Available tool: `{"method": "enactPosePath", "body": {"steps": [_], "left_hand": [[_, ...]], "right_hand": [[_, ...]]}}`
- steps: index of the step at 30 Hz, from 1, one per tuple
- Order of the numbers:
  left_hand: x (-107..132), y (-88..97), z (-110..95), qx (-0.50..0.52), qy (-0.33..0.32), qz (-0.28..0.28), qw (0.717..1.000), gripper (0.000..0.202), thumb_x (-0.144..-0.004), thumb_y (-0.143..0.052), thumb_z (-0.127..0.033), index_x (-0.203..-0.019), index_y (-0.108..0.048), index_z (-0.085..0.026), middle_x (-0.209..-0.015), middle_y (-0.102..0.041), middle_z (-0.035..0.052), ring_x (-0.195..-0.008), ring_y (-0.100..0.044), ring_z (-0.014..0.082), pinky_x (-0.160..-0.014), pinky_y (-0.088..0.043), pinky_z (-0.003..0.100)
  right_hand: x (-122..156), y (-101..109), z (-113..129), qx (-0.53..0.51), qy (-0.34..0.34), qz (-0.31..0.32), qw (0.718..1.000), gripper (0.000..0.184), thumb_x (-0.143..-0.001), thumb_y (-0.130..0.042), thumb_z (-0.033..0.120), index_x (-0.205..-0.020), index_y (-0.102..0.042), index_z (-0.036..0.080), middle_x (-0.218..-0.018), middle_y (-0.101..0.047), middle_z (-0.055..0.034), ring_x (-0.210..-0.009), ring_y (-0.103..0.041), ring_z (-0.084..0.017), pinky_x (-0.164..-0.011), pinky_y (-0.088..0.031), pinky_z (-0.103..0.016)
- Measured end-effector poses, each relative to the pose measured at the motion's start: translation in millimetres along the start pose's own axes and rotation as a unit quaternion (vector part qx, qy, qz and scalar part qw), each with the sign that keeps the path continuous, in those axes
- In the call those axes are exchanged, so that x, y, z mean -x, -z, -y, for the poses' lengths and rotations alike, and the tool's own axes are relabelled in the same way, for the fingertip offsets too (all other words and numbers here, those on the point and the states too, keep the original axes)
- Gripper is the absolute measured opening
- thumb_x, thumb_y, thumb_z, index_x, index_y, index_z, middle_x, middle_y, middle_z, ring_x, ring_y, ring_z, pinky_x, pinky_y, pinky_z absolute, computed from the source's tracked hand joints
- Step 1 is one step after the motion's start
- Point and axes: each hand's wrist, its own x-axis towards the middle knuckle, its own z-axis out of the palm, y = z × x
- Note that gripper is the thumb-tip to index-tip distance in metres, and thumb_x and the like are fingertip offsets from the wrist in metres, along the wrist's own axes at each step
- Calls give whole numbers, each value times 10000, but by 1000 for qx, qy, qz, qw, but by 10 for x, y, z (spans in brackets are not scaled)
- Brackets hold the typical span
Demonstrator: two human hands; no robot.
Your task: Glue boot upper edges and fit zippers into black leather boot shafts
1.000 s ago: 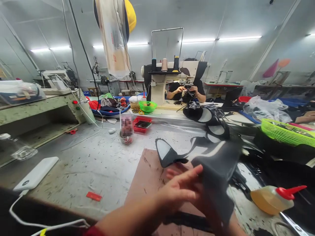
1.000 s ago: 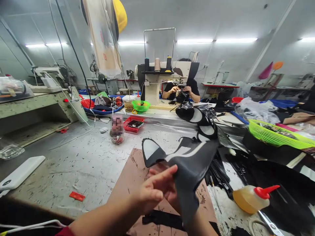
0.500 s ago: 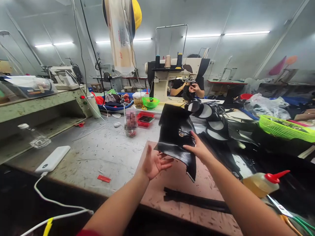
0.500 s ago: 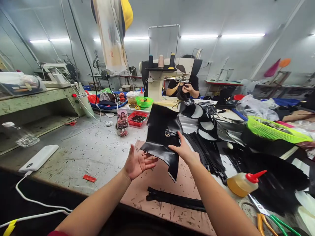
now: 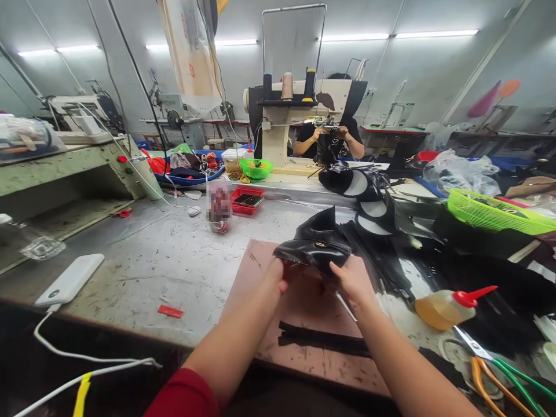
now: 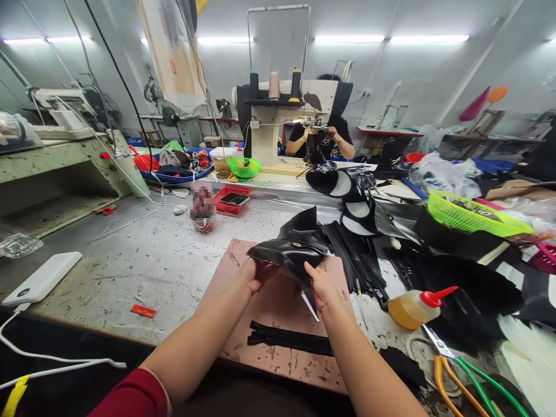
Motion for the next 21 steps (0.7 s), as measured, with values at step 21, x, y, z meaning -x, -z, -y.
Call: {"method": "enactPosePath", "body": {"steps": [21], "left_hand": [[-284, 497, -135, -372, -167, 13, 913, 162, -503, -679, -191, -653, -624, -163, -717, -634, 19, -846, -572, 246, -822, -450, 391]], "right_hand": [[-417, 163, 303, 127, 40, 15, 991, 196, -636, -641, 317, -536, -550, 175, -507, -587, -19, -486, -556, -164, -544, -461, -328]]}}
